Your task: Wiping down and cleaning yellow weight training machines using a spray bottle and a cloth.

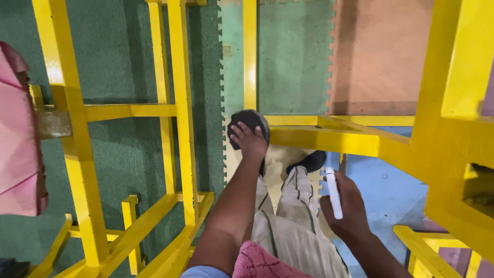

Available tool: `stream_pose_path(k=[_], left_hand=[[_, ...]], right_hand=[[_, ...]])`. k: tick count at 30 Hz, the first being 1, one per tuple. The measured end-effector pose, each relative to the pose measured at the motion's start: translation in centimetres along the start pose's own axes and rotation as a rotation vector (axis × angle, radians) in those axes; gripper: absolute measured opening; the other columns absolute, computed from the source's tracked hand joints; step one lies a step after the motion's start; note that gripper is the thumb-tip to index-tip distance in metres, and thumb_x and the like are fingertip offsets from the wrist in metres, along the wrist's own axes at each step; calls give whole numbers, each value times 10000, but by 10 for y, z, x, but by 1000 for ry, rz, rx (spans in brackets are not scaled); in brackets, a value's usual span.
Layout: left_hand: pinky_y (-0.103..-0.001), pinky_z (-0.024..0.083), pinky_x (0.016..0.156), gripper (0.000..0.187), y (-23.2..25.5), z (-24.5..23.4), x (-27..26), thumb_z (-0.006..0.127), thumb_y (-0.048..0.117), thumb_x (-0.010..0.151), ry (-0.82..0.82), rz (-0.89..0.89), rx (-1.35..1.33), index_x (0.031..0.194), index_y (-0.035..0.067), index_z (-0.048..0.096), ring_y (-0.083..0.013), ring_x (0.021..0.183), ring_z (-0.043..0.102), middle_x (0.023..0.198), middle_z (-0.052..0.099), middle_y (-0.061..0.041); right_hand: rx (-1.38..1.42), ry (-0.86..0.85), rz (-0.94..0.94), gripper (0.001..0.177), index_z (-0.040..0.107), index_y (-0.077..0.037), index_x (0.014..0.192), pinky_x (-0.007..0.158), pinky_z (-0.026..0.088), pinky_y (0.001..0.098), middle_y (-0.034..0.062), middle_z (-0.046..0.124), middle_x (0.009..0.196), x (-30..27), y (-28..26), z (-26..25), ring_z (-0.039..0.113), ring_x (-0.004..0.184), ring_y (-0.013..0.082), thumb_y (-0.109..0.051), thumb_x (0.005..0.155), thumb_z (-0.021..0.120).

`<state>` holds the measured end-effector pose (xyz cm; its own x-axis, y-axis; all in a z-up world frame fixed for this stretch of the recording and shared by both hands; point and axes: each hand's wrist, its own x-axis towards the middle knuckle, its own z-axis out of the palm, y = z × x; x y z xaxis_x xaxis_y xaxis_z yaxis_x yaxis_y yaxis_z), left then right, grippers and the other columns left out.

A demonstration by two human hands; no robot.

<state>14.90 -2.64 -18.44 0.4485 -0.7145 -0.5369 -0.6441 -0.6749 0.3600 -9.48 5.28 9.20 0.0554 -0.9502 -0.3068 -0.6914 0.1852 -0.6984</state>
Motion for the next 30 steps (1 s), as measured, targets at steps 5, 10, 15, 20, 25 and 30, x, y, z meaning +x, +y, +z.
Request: stream_pose_path(k=[5, 10, 15, 20, 25, 30], left_hand=[[-629, 53, 1305, 387, 101, -79, -97, 443, 219, 1044, -262, 526, 779, 1359, 40, 575, -459, 1610, 92, 1694, 222, -270], [-613, 200, 1246, 651, 137, -4, -172, 576, 304, 947, 32, 996, 366, 1521, 8, 487, -469, 1564, 220, 1652, 309, -224], [-610, 305, 1322, 650, 167, -24, -199, 568, 237, 997, -7, 1208, -21, 1619, 113, 427, -417, 1610, 273, 1751, 333, -105], [-663, 265, 1231, 706, 149, -9, -160, 604, 338, 969, 31, 1167, -35, 1596, 106, 377, -476, 1576, 264, 1694, 305, -136], [-621, 211, 1201, 697, 96, -25, -73, 470, 423, 1013, -89, 676, 464, 1602, 91, 301, -463, 1496, 234, 1667, 270, -134], [-559, 104, 1200, 639, 26, -40, -3, 334, 417, 1053, -86, 410, 177, 1586, 77, 246, -474, 1523, 108, 1674, 178, -177]], right_hand=[[60, 92, 120, 530, 603, -10, 1265, 921, 531, 449, 217, 662, 1143, 1, -6, -22, 662, 1073, 389, -21, 736, 644], [57, 210, 42, 540, 602, -4, 1293, 956, 514, 426, 211, 667, 1192, -2, -14, -42, 656, 1128, 379, -20, 754, 632], [101, 232, 156, 537, 598, -27, 1300, 925, 532, 395, 181, 677, 1178, -4, -28, -53, 692, 1092, 329, -22, 763, 616], [55, 243, 30, 565, 551, -12, 1333, 964, 512, 442, 200, 645, 1236, -8, -12, -29, 643, 1146, 368, -26, 775, 638], [-1, 156, -44, 561, 544, -26, 1311, 953, 509, 471, 169, 655, 1210, -6, -6, -3, 622, 1114, 392, -19, 758, 640], [46, 86, -58, 587, 520, -10, 1331, 937, 503, 474, 157, 663, 1196, 2, -18, 5, 620, 1097, 388, -26, 754, 627]])
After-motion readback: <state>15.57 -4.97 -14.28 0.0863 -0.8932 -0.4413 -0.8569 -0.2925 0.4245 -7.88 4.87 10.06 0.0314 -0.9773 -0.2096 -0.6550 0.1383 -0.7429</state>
